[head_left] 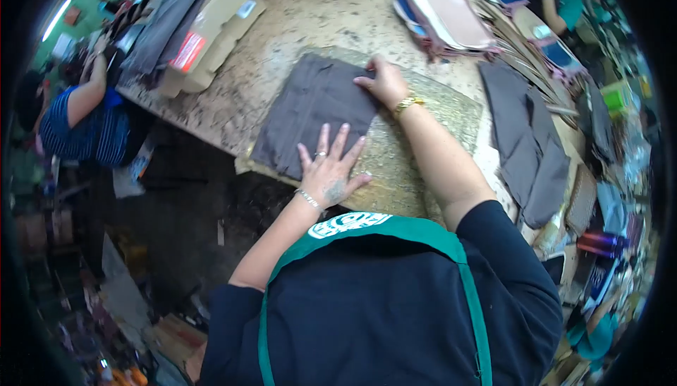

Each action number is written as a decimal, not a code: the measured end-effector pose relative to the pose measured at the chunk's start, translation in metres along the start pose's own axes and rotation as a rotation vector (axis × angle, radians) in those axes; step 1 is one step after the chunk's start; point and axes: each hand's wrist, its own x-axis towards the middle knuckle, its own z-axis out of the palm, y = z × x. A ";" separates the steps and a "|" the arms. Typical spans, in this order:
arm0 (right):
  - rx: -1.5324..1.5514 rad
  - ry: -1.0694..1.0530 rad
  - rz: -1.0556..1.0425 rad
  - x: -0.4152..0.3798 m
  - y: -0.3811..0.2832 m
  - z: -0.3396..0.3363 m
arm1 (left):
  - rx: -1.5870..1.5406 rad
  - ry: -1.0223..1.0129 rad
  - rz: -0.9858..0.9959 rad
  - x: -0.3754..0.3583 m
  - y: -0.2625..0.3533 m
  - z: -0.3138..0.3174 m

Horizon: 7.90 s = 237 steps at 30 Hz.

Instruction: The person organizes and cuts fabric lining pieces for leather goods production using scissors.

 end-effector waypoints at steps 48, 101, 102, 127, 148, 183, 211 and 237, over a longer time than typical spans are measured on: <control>0.853 -0.076 0.125 -0.117 -0.003 -0.119 | -0.988 0.107 -0.052 -0.031 -0.012 -0.084; -0.015 -0.180 0.085 0.031 0.000 -0.001 | 0.063 0.175 0.059 0.020 0.001 -0.014; -0.040 -0.172 0.086 0.031 -0.002 -0.001 | 0.025 0.028 0.029 0.026 0.001 -0.007; -0.308 0.425 0.262 -0.109 0.062 -0.196 | -0.179 0.536 0.217 0.019 -0.005 -0.042; 1.239 -0.381 0.005 -0.142 -0.008 -0.119 | -1.165 0.242 -0.032 -0.005 -0.010 -0.087; -0.022 -0.129 0.136 -0.003 0.008 -0.032 | -0.933 0.307 -0.362 -0.028 -0.037 0.003; -0.133 0.030 0.133 -0.010 0.013 -0.013 | -0.243 0.648 0.091 -0.038 -0.024 -0.041; -0.605 0.796 0.780 -0.107 0.194 -0.214 | -0.405 0.074 0.141 0.011 -0.031 -0.021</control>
